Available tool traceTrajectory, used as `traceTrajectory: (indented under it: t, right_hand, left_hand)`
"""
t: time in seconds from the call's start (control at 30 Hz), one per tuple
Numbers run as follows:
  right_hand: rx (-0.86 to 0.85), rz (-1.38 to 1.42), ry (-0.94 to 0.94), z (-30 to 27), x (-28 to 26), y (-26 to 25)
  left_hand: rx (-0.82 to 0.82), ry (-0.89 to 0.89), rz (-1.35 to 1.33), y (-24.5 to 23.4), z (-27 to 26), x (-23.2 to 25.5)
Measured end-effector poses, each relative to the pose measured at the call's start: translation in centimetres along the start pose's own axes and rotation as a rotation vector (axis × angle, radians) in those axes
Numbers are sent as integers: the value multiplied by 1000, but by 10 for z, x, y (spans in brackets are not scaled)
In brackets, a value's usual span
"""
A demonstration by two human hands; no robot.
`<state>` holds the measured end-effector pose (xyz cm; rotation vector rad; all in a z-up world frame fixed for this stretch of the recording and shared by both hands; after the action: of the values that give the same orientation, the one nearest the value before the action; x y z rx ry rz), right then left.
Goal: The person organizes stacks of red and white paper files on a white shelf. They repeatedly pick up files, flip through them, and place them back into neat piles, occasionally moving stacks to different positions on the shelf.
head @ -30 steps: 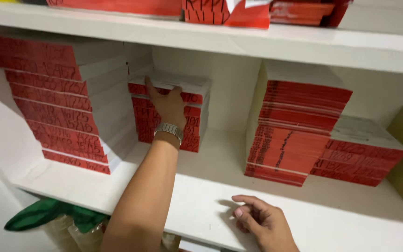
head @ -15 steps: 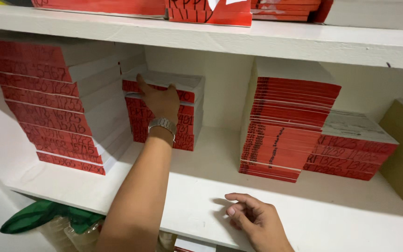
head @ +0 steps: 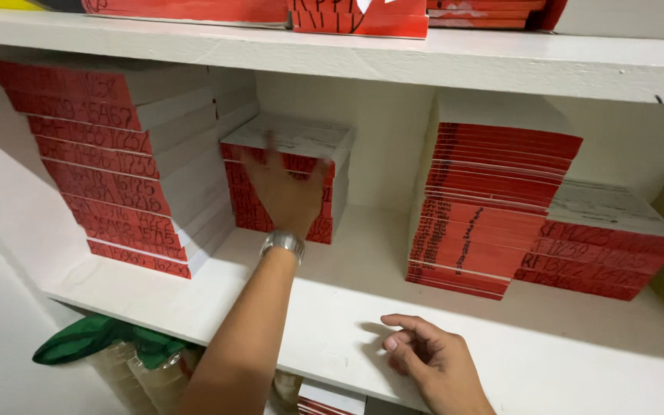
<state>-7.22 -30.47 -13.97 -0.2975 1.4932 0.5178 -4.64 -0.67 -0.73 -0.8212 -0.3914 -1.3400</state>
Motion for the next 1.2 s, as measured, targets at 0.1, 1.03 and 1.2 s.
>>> traceTrajectory:
  t: [0.1, 1.03, 1.2]
  right_hand:
    - [-12, -15, -6, 0, 1, 0]
    - [-42, -80, -96, 1, 0, 0]
    - [-39, -43, -74, 0, 4, -2]
  left_hand:
    - [-37, 472, 332, 21, -5, -15]
    - [-173, 441, 246, 26, 6, 2]
    - [-104, 364, 313, 42, 9, 1]
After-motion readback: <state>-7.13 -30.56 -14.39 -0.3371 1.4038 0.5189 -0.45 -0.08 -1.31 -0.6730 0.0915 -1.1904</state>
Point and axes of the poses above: each hand's wrist, its own z-axis towards the middle knuckle, its own y-axis out of the palm, x = y × z, the point moved 4 cm from there along z, towards the middle knuckle, and after that the axes turned 13 degrees about z, right-handed, at the moved point
